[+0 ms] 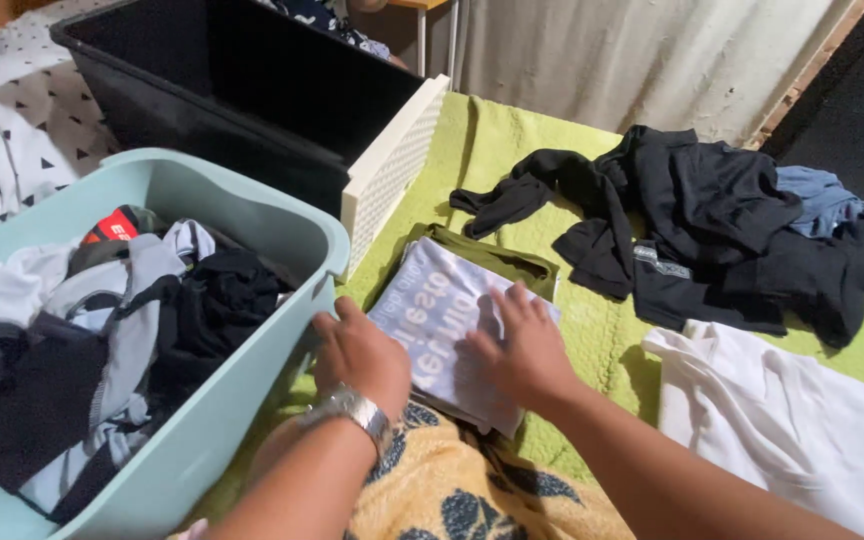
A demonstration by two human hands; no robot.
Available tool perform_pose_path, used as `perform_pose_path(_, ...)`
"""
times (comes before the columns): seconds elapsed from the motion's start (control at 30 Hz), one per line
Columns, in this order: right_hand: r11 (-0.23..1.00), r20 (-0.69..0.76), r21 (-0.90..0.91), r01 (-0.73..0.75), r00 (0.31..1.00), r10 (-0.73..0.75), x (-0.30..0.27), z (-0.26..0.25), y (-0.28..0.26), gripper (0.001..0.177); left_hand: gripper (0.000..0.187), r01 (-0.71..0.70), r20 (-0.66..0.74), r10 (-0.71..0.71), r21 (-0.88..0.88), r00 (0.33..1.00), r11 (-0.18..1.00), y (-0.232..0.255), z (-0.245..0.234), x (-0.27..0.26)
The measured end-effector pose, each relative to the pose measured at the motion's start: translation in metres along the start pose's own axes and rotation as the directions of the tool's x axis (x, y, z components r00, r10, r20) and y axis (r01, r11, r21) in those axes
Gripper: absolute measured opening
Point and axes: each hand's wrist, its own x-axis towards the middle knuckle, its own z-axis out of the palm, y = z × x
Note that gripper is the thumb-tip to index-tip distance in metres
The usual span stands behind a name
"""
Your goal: Fold and organize various clothing items on a table.
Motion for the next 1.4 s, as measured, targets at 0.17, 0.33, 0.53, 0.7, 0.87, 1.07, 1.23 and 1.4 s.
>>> perform_pose_path(0.17,0.754,-0.019,0.504,-0.421,0.868,0.497,-0.011,-0.046,0.008,0.057,0.029,-0.052,0.42,0.01,0.088,0.908,0.995,0.042,-0.002,-0.059)
perform_pose_path(0.33,0.116,0.598,0.598,-0.793,0.538,0.594,-0.024,-0.033,0.022,0.04,0.05,-0.214,0.633,0.08,0.138,0.77,0.967,0.069,-0.011,-0.09)
perform_pose_path(0.53,-0.103,0.682,0.679,-0.727,0.572,0.456,-0.023,-0.037,0.015,0.028,0.04,-0.238,0.605,0.118,0.121,0.787,0.964,0.075,0.009,-0.094)
perform_pose_path(0.7,-0.23,0.79,0.607,-0.761,0.545,0.28,-0.023,-0.046,0.019,0.021,0.023,-0.158,0.538,0.085,0.092,0.838,0.983,0.075,0.009,-0.094)
perform_pose_path(0.87,-0.4,0.804,0.59,-0.701,0.555,0.213,-0.036,-0.047,0.021,0.024,0.033,-0.238,0.559,0.078,0.22,0.826,0.946,0.078,0.0,-0.092)
perform_pose_path(1.07,-0.27,0.806,0.588,-0.762,0.53,0.263,-0.021,-0.03,0.021,0.039,0.021,-0.442,0.465,0.262,0.334,0.846,0.833,0.06,0.032,-0.088)
perform_pose_path(1.23,-0.187,0.69,0.716,-0.672,0.64,0.338,-0.007,-0.017,0.018,0.031,0.038,-0.365,0.585,0.17,0.231,0.793,0.902,0.074,0.014,-0.052)
perform_pose_path(1.4,0.25,0.247,0.9,-0.356,0.892,0.379,-0.002,-0.084,-0.039,0.043,0.065,0.563,0.744,-0.209,-0.261,0.635,0.784,0.099,-0.045,0.007)
